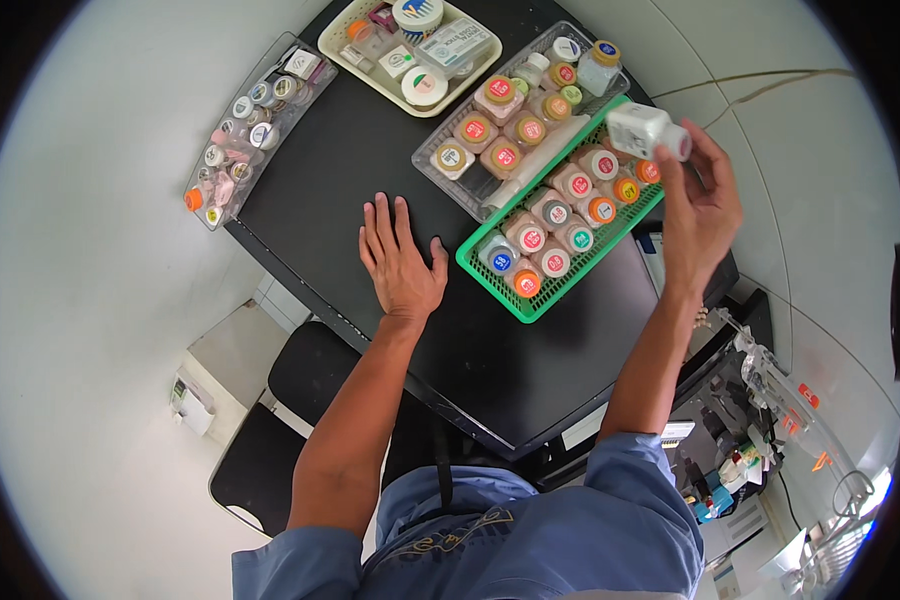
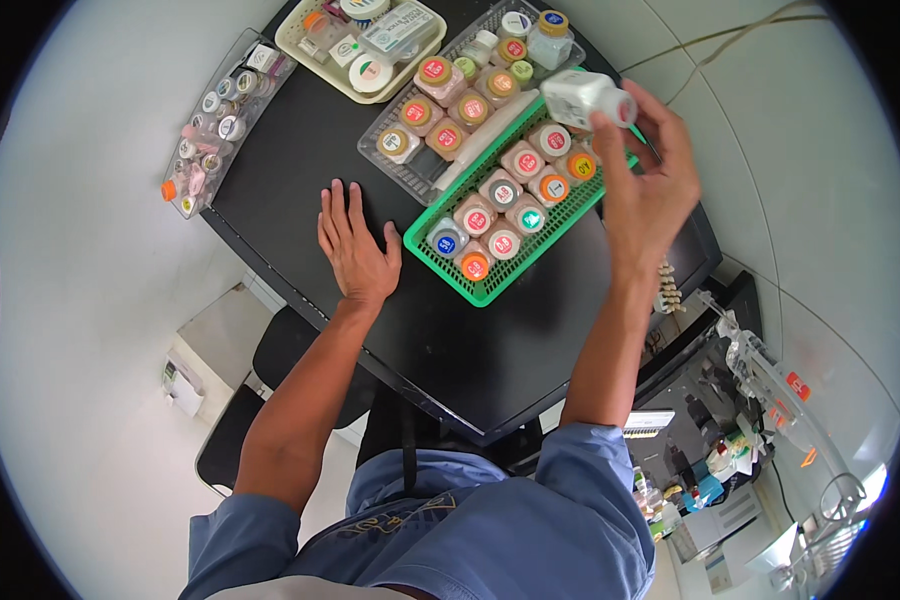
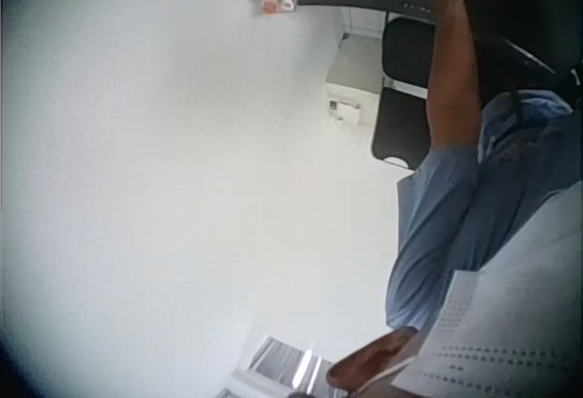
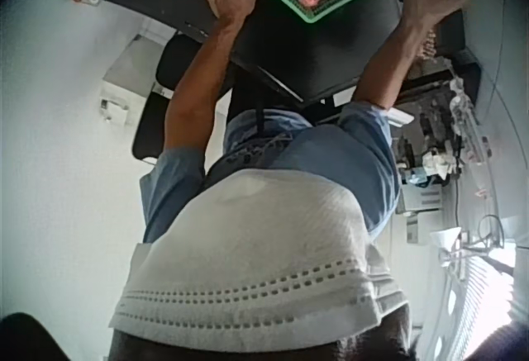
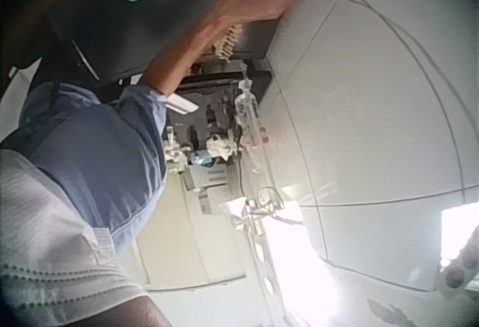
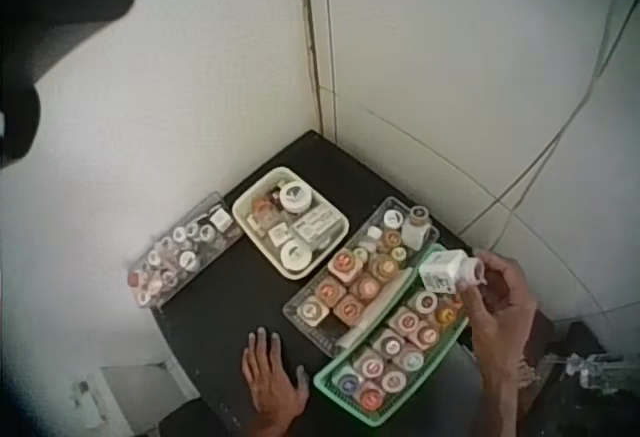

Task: The person carries a tray of dental models to a workstation, selects a container of material, and applies the material to a dental model using a spatula and a brush.

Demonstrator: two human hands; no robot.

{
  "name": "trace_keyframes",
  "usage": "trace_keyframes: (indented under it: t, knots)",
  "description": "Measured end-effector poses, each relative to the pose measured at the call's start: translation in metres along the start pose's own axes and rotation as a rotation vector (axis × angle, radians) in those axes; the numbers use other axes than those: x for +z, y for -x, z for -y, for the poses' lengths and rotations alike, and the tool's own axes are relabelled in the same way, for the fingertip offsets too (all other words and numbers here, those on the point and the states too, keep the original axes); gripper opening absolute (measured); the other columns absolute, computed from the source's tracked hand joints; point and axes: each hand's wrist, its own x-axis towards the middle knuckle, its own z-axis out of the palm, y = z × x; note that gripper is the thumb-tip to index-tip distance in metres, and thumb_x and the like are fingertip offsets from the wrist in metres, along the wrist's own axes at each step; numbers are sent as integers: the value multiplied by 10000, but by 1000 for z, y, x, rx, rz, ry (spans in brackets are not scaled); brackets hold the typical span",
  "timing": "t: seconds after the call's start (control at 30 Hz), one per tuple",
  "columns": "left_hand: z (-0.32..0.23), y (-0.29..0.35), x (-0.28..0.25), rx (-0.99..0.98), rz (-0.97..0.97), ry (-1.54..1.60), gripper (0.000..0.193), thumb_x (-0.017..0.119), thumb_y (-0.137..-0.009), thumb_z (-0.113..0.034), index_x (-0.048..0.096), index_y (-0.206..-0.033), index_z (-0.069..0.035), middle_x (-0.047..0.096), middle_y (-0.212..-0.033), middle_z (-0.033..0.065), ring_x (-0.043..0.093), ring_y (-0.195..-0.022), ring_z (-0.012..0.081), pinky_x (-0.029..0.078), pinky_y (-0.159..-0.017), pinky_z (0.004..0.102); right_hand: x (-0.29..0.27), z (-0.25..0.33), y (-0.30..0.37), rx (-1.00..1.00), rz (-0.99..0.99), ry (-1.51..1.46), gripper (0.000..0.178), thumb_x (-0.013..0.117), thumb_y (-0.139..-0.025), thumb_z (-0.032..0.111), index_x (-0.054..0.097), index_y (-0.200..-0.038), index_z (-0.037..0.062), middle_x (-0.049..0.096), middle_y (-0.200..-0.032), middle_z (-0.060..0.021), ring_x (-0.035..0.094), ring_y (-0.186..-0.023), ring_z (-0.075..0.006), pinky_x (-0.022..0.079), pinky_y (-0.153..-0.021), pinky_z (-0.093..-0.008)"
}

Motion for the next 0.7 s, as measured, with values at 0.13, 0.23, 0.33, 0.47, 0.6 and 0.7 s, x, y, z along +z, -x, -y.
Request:
trace_keyframes:
  t: [0.13,0.23,0.33,0.47,0.6,0.7]
  knots:
    - [3,3,3,20,-17,5,739,624,-938,-232,344,-1571,26,259,-1672,235,195,-1569,423,155,-1259,557,37,7,43,-134,134,3,358,828,-865,61,734,-1211,63,717,-1126,-76,699,-995,-153,617,-849,-314]
    - [3,2,2,11,-37,-6,743,616,-942,-267,357,-1565,43,277,-1663,254,195,-1570,429,155,-1256,558,66,21,73,-151,255,-62,370,818,-842,59,725,-1200,42,715,-1107,-132,722,-941,-245,615,-786,-336]
    - [0,1,3,20,-37,-14,746,619,-942,-260,347,-1568,41,270,-1667,249,191,-1572,424,156,-1256,558,82,19,87,-252,256,71,381,815,-834,66,720,-1203,44,693,-1095,-131,719,-934,-294,614,-774,-372]
    - [0,2,3,35,-46,-25,740,620,-946,-262,346,-1568,33,281,-1659,247,191,-1573,420,163,-1254,561,96,15,93,-262,260,98,393,808,-823,71,716,-1205,49,667,-1090,-127,711,-943,-318,608,-768,-405]
    - [0,4,4,40,-51,-28,736,620,-950,-248,339,-1570,33,290,-1653,245,200,-1571,419,155,-1258,551,96,18,92,-328,295,152,405,788,-821,67,710,-1219,56,656,-1086,-119,700,-958,-308,604,-772,-421]
    - [2,5,5,39,-56,-28,740,624,-949,-246,337,-1571,34,293,-1652,246,199,-1570,424,151,-1257,550,98,13,95,-316,341,161,402,786,-818,67,707,-1212,53,658,-1081,-120,697,-968,-309,603,-776,-420]
